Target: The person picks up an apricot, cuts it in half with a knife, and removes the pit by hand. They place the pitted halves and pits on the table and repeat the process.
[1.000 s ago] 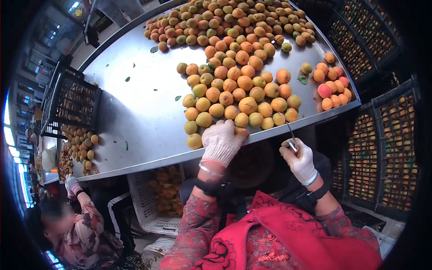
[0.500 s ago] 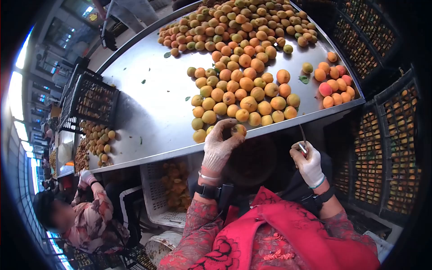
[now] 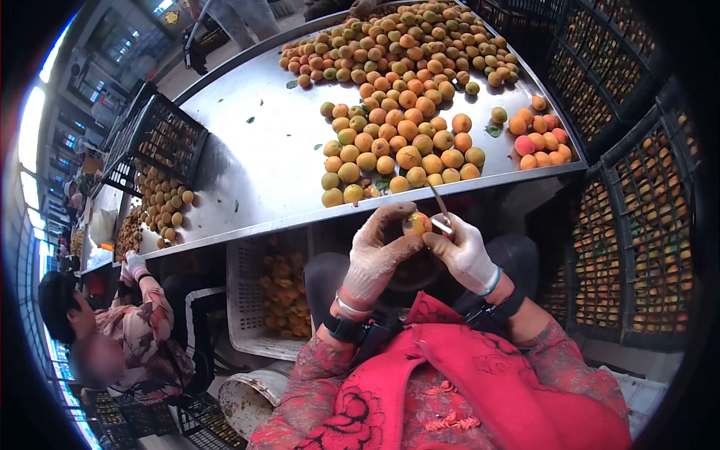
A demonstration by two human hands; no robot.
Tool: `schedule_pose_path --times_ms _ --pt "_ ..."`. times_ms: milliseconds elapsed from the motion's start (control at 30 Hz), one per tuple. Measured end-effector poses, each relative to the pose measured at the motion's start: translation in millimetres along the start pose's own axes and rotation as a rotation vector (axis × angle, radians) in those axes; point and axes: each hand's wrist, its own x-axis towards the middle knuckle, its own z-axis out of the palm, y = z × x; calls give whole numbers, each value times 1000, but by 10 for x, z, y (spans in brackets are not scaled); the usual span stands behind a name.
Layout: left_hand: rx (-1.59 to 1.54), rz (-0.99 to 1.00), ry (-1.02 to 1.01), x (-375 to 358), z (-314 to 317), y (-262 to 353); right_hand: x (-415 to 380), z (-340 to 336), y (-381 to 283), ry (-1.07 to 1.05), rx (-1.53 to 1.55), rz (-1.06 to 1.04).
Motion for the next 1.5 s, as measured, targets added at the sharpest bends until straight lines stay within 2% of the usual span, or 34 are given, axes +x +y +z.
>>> schedule_pose_path --times_ms 100,200,267,300,367,400,467,600,733,800,833,933,1167,1367,1500 --pt "60 79 -17 -123 98 30 -76 47 -116 18 -10 -87" --pt "124 56 -48 -234 125 128 -139 70 -146 -6 -54 -132" --pt "190 88 -44 -269 114 127 -196 44 -189 -34 -45 -98" --pt "8 54 -20 -274 126 103 -221 33 -215 -52 -29 -63" --pt "-359 15 -35 -305 165 93 -268 30 -282 -105 26 -154" --pt "-354 26 -31 -329 186 110 -284 -1 -298 -113 3 -175" --pt "-532 -12 -22 -381 222 138 -324 -9 -306 -124 -13 -198" --pt "-577 -28 -46 -385 182 107 -435 6 -361 -176 -298 -256" --pt "-584 23 -73 -423 170 101 -451 35 -344 -187 -380 -313" --pt "1 84 68 -443 127 68 -445 42 -330 -157 -201 -200" --pt "137 170 115 -468 212 167 -441 53 -335 -140 -126 -127" --pt "-50 77 96 -466 187 160 -421 57 -265 -138 -210 -179" --pt "-187 63 80 -433 201 126 -429 91 -171 -190 -387 -195" --pt "-70 103 125 -420 224 155 -381 134 -164 -171 -472 -294" --pt "114 127 163 -410 236 193 -328 137 -19 -126 -471 -378"
